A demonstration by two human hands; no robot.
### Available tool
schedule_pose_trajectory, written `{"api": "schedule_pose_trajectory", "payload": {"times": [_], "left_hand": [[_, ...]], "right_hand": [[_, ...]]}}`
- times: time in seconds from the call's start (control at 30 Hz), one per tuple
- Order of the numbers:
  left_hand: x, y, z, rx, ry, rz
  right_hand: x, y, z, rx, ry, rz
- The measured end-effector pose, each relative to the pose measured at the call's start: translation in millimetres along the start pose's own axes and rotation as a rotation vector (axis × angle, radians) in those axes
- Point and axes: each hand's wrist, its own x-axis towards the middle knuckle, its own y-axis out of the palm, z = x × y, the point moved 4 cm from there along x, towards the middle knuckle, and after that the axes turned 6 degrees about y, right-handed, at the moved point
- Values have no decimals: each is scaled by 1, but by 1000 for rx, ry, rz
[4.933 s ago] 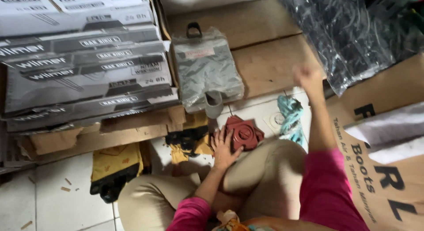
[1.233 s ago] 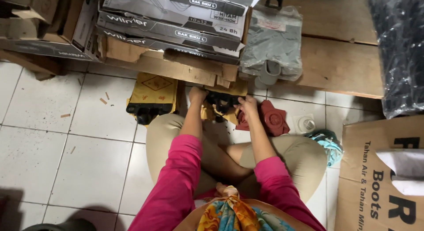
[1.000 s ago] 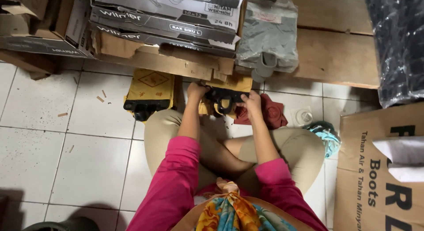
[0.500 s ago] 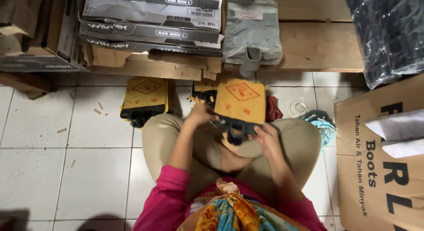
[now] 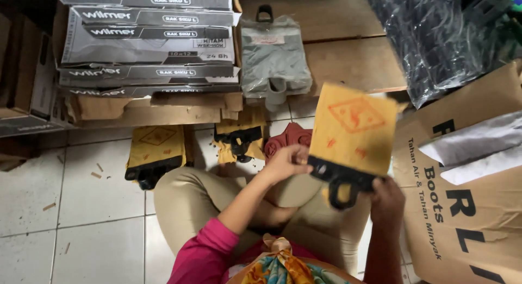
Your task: The person sits on the floor and organizes various items, including plastic-wrapped packages, red plastic parts, and small yellow paper bags. They pick up, inspect, and place items into a cardboard box or onto a nearby surface.
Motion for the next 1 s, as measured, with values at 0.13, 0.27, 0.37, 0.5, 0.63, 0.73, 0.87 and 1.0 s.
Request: {"api": "schedule_pose_trajectory", "payload": {"times": [0.13,0.27,0.37,0.5,0.63,0.73,0.87,1.0], "left_hand": [[29,10,-28,-460,42,-76],[51,2,21,-484,53,-69],[35,-15,41,-396,-43,-107],[25,-39,93,-335,-86,-217],[25,-64,147,-309,-172,-348],[23,-70,152,-360,-216,-389],[20,-74,129,-353,-183,-434],[18,-77,125,-377,-199,-450]], "right_hand": [[71,18,-48,570,274,-169],[152,50,-59,932,376,-355],[201,79,-79,1112,576,-312],[261,129,-126,1228,599,-140],[288,163,-152,1224,669,-5],[299,176,-155,1175,711,69],[306,194,-168,1043,727,207],[318,206,-202,960,749,313]]}}
